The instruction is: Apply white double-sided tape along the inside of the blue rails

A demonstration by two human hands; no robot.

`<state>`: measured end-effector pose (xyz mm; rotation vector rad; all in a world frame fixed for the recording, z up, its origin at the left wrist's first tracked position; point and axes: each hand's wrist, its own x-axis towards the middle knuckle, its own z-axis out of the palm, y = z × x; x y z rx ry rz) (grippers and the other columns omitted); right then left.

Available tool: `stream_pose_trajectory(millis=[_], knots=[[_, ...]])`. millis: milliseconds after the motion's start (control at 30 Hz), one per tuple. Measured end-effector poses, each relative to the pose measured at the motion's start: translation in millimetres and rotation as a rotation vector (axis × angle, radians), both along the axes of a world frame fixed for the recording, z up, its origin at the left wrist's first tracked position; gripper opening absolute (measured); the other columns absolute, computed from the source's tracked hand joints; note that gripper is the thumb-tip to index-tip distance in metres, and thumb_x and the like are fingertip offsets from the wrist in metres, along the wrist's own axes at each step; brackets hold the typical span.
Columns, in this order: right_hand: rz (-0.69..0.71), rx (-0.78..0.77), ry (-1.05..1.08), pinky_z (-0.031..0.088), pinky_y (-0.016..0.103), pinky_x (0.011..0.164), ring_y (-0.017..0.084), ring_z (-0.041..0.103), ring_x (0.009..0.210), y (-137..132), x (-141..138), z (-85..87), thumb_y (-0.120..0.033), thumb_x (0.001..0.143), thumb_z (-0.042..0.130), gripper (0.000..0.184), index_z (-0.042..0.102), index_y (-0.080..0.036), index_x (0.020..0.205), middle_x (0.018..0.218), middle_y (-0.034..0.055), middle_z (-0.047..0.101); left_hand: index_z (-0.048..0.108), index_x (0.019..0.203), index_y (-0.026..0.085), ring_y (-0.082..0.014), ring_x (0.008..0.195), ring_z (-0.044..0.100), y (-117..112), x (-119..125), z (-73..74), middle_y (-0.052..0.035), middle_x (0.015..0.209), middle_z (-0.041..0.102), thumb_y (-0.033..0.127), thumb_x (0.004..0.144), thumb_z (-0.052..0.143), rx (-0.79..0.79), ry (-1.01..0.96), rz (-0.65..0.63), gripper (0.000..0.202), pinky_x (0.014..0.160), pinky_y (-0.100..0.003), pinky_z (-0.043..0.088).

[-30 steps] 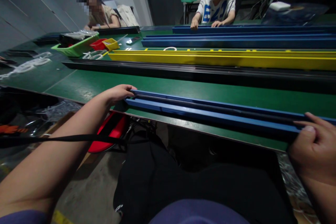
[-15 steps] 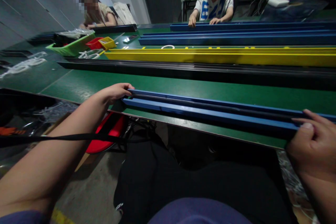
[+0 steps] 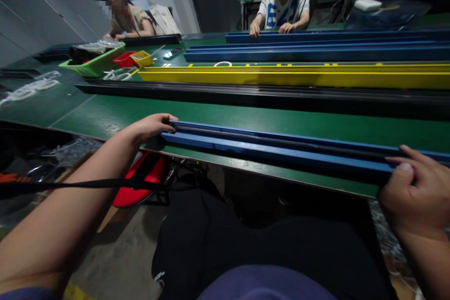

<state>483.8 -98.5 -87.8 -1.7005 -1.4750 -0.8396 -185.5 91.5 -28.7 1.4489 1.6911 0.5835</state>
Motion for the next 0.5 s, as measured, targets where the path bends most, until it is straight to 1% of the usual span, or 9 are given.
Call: stream_pose_trajectory(millis=[67,200,367,500], knots=[[0.006,0.004,0.006,0.043,0.049,0.111,0.030,0.072,0.101,0,-1,0.9,-0.049,0.100,0.038,0.049,0.076,-0.020,0.089,0.119,0.0009,0.075,0.077,0.099,0.019,-0.0208,0.080,0.068,-5,1,2.7,-0.0034,0.092,0.075,0.035,0.051,0.087,0.000,-0.013,0.000,0.052,0.065,-0.025,0.052],[0.005,0.017,0.001,0.044,0.050,0.110,0.030,0.072,0.100,0,-2,1.2,-0.049,0.100,0.038,0.049,0.077,-0.021,0.089,0.118,0.0005,0.075,0.077,0.097,0.018,-0.0207,0.081,0.069,-11,5,5.0,-0.0045,0.091,0.076,0.039,0.053,0.087,0.017,-0.022,0.037,0.049,0.066,-0.024,0.053],[-0.013,0.004,0.003,0.043,0.051,0.112,0.030,0.072,0.100,0,-3,1.4,-0.051,0.101,0.036,0.052,0.077,-0.021,0.088,0.117,0.0014,0.075,0.078,0.097,0.017,-0.0201,0.077,0.068,-7,4,-0.5,-0.0047,0.088,0.076,0.039,0.053,0.085,0.011,0.006,0.062,0.049,0.063,-0.024,0.051],[-0.017,-0.005,-0.002,0.044,0.049,0.112,0.030,0.072,0.099,0,-3,1.9,-0.052,0.102,0.035,0.054,0.077,-0.020,0.089,0.118,0.0002,0.075,0.075,0.097,0.016,-0.0183,0.075,0.066,-4,-3,-5.9,-0.0040,0.089,0.075,0.036,0.057,0.083,0.039,0.036,0.031,0.045,0.063,-0.024,0.050]])
